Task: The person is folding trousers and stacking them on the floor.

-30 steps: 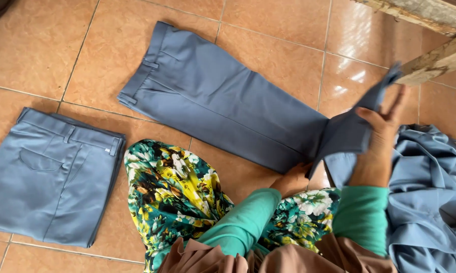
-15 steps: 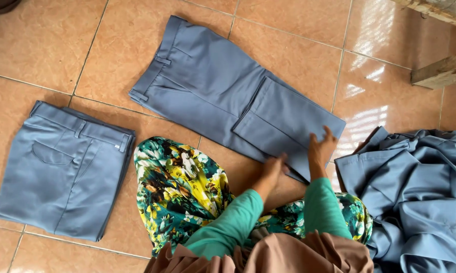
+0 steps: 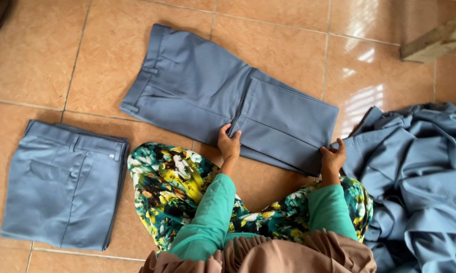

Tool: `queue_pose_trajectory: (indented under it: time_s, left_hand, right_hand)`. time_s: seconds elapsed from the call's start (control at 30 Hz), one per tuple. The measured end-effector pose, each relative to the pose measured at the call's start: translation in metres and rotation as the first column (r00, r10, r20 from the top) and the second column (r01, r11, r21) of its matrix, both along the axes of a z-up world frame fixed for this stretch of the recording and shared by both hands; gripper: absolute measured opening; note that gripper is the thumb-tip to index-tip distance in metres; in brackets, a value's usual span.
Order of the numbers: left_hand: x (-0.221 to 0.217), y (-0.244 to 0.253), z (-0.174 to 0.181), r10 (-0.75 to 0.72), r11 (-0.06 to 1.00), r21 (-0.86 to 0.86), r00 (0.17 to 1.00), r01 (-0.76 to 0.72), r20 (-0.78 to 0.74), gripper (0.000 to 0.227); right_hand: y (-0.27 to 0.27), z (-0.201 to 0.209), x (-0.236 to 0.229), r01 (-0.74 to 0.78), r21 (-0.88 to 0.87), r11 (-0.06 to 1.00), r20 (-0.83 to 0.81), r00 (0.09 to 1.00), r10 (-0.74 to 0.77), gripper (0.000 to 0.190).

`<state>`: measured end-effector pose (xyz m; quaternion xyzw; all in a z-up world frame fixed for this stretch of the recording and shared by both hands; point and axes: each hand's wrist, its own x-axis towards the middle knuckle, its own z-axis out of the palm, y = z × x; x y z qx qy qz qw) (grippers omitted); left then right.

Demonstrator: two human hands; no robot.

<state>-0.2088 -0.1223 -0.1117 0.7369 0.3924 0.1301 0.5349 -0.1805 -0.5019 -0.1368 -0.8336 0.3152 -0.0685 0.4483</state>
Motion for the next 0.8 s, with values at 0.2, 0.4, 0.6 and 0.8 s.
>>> queue_pose_trajectory:
  time_s: [0.2, 0.4, 0.6, 0.8]
  left_hand:
    - [-0.014, 0.006, 0.058, -0.169, 0.795, 0.573, 0.979, 0.201, -0.109, 0.074]
    - [0.014, -0.066, 0.045, -0.792, 0.289, 0.724, 0.581, 0.627, -0.187, 0.047]
    - [0.065, -0.031, 0.017, -0.683, 0.173, 0.750, 0.627, 0.638, -0.375, 0.052]
    - [0.093, 0.000, 0.045, -0.444, 0.160, 0.829, 0.790, 0.535, -0.424, 0.060]
  right_hand:
    - [0.040, 0.037, -0.014, -0.067, -0.575, 0.816, -0.066, 0.997, 0.035, 0.063]
    - [0.160, 0.063, -0.006, -0.252, -0.784, 0.568, 0.128, 0.829, 0.544, 0.041]
    - [0.143, 0.046, 0.012, -0.448, -0.730, 0.516, -0.189, 0.858, 0.477, 0.053]
    - [0.094, 0.050, 0.041, -0.281, -0.769, 0.574, -0.177, 0.957, 0.231, 0.056]
